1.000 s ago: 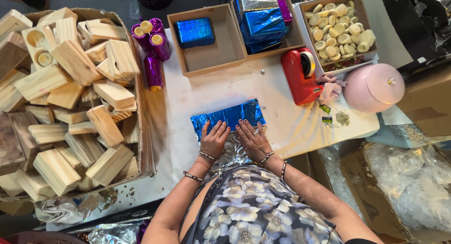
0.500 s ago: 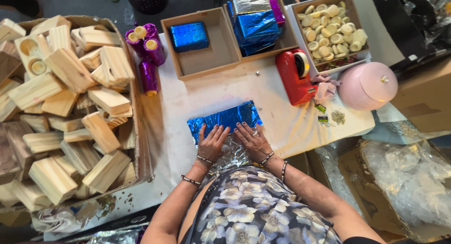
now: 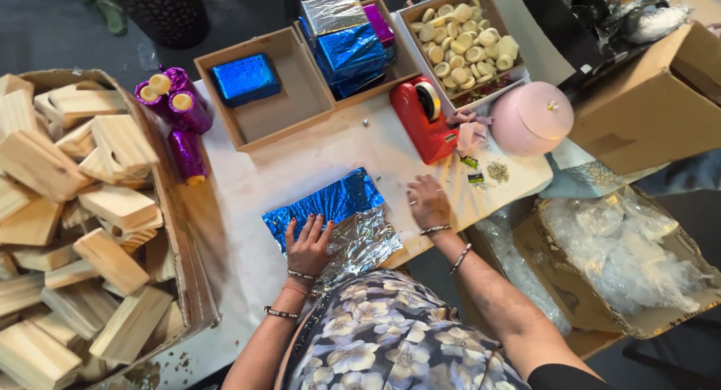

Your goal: Wrapping wooden blocks and decorative items in foil and paper for shipping.

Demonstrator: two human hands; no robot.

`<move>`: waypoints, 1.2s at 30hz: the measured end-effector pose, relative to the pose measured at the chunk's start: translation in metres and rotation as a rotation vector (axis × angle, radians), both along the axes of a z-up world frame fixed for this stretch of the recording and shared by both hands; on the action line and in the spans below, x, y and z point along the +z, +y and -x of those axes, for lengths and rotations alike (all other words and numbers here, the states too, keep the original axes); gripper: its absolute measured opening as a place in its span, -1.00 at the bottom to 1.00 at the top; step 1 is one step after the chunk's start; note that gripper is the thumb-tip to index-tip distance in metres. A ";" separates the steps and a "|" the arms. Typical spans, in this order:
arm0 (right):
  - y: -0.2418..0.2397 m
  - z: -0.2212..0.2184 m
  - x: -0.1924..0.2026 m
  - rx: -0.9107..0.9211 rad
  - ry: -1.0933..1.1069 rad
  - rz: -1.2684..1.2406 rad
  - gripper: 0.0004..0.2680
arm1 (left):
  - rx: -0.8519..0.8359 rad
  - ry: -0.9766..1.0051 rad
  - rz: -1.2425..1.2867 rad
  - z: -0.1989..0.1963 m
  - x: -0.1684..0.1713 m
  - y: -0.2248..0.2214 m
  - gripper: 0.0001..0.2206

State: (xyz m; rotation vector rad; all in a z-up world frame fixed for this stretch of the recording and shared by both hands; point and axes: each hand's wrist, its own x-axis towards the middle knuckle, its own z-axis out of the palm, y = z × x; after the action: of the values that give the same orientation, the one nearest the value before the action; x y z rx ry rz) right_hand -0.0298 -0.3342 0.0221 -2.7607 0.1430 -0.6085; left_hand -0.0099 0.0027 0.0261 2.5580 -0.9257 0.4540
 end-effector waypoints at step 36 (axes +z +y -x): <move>-0.176 -0.101 -0.004 -0.152 -0.100 -0.211 -0.87 | 0.214 0.020 0.103 0.014 0.002 -0.030 -0.68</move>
State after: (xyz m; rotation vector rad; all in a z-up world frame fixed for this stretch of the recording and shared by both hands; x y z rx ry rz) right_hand 0.0708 -0.5106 0.0180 -2.5261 0.3749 -0.7245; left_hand -0.0236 -0.0272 0.0280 2.5719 -0.6067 0.5210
